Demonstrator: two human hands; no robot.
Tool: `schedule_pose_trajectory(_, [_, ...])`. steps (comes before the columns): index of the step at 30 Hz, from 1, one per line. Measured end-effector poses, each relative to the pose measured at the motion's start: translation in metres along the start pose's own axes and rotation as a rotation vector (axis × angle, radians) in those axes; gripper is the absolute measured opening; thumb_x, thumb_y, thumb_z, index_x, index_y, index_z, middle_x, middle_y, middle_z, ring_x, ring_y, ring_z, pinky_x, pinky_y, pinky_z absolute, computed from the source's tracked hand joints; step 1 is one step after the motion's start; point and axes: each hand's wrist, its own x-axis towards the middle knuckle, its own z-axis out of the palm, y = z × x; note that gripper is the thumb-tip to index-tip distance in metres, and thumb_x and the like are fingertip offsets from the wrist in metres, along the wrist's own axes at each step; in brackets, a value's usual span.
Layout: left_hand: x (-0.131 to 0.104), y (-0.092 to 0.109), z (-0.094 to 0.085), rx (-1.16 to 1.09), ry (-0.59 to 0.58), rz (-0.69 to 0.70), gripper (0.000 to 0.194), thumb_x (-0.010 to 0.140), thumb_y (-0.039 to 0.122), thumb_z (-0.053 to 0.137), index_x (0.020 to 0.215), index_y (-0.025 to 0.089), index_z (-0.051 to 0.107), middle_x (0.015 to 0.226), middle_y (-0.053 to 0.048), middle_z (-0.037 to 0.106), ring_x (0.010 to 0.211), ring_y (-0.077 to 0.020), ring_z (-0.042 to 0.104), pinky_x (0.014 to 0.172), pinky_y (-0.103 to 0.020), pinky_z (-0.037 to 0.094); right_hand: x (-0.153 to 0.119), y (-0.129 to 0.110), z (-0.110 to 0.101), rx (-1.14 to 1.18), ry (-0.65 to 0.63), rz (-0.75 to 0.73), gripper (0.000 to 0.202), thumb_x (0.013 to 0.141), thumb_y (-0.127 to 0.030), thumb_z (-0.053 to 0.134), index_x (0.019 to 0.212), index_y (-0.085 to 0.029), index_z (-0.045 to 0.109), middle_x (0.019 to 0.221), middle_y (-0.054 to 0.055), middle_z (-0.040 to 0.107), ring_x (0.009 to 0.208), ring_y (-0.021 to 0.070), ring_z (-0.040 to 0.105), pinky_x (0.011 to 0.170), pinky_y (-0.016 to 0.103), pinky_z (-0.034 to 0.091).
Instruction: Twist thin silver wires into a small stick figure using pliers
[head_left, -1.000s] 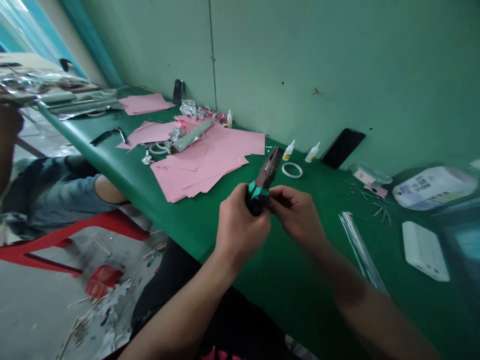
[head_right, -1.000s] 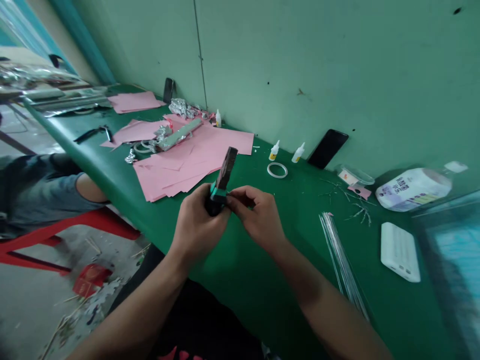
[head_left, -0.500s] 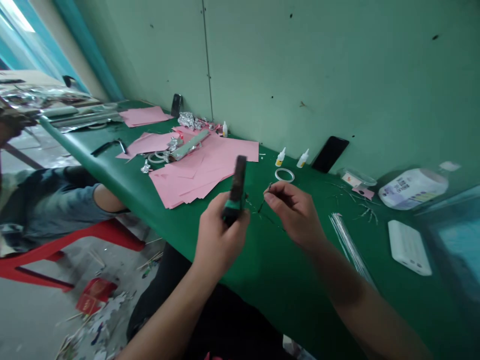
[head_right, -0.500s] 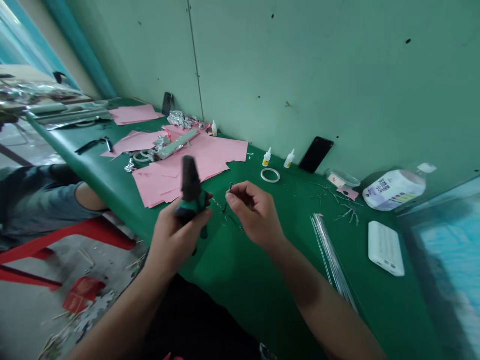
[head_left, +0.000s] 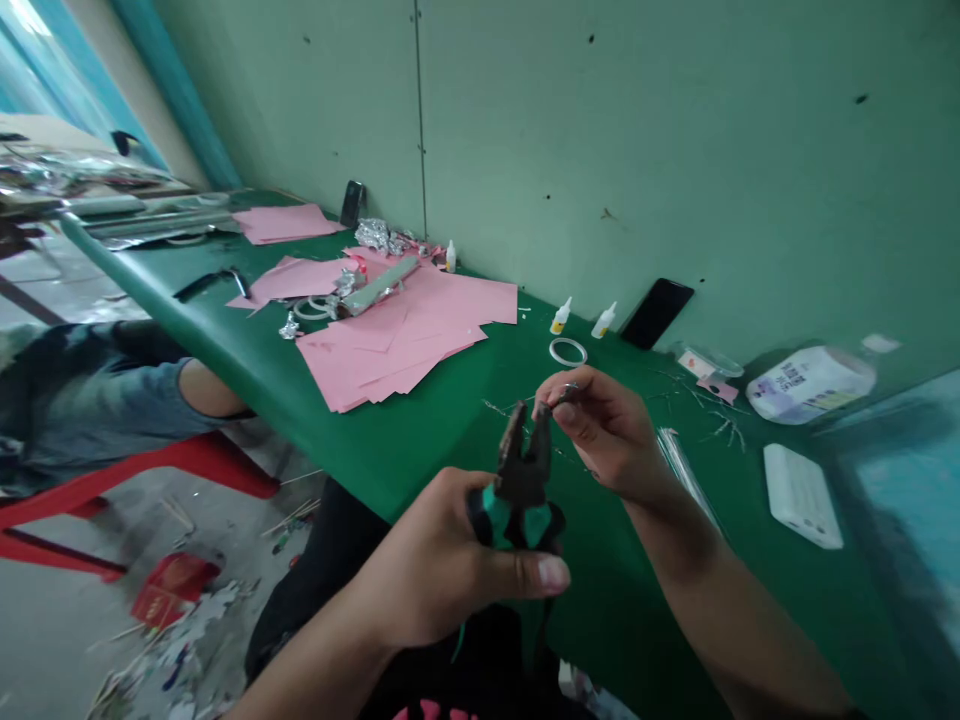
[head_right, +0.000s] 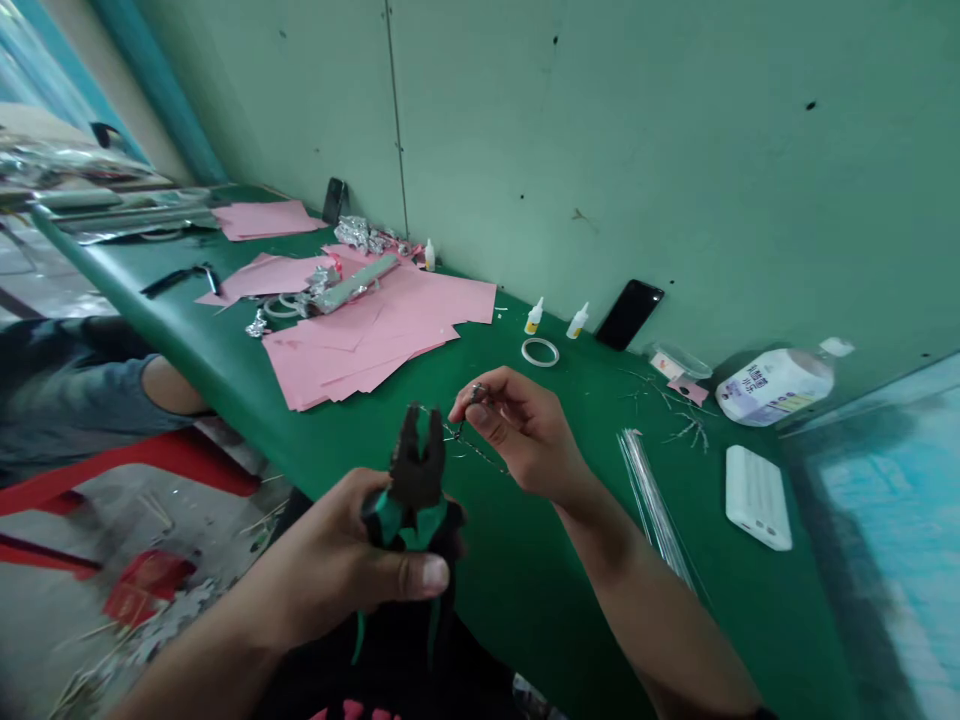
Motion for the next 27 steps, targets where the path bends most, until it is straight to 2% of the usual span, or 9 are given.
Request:
schedule_pose_trajectory(3, [0.005, -0.006, 0.008, -0.095, -0.076, -0.057, 0.034, 0.070, 0.042, 0.080, 0.071, 0.014, 0.061, 0.058, 0.005, 0.046, 0.049, -0.0069, 0.038, 0.047, -0.022, 0.028, -0.002, 0.003, 0.001, 0.015, -0.051, -0.034, 0.007, 0.094, -0.021, 0.061, 0.099, -0.023, 0.066, 0.091, 0.002, 0.065, 0.085, 0.0125, 0.061, 0.073, 0.027, 0.050])
schedule_pose_trajectory(9, [0.010, 0.000, 0.012, 0.011, -0.026, -0.056, 0.028, 0.072, 0.036, 0.078, 0.068, 0.016, 0.058, 0.058, 0.006, 0.044, 0.051, -0.0065, 0.036, 0.049, -0.022, 0.028, -0.006, 0.002, 0.005, 0.001, -0.068, -0.013, 0.007, 0.094, -0.025, 0.061, 0.100, -0.022, 0.064, 0.091, 0.003, 0.062, 0.077, 0.0118, 0.056, 0.062, 0.026, 0.045])
schedule_pose_trajectory(14, [0.010, 0.001, 0.010, 0.034, -0.019, -0.030, 0.023, 0.073, 0.028, 0.074, 0.066, 0.016, 0.056, 0.058, 0.007, 0.041, 0.053, -0.0069, 0.033, 0.049, -0.022, 0.028, -0.005, 0.005, 0.005, 0.023, -0.102, -0.004, 0.007, 0.095, -0.025, 0.061, 0.100, -0.021, 0.063, 0.088, 0.003, 0.060, 0.078, 0.0131, 0.055, 0.062, 0.027, 0.044])
schedule_pose_trajectory(20, [0.008, 0.002, 0.011, -0.022, -0.021, -0.146, 0.022, 0.068, 0.031, 0.075, 0.066, 0.016, 0.060, 0.052, 0.007, 0.045, 0.041, -0.0057, 0.036, 0.037, -0.019, 0.028, -0.005, 0.008, 0.003, 0.021, -0.115, 0.001, 0.006, 0.094, -0.023, 0.061, 0.099, -0.021, 0.063, 0.088, 0.003, 0.059, 0.077, 0.0128, 0.054, 0.061, 0.027, 0.042])
schedule_pose_trajectory(27, [0.005, 0.011, 0.009, 0.024, 0.000, -0.209, 0.024, 0.067, 0.030, 0.076, 0.064, 0.016, 0.057, 0.049, 0.007, 0.047, 0.037, -0.0049, 0.036, 0.033, -0.017, 0.030, -0.002, 0.000, -0.008, -0.195, -0.160, -0.047, 0.003, 0.094, -0.019, 0.058, 0.096, -0.021, 0.061, 0.086, 0.003, 0.059, 0.075, 0.0139, 0.054, 0.063, 0.030, 0.043])
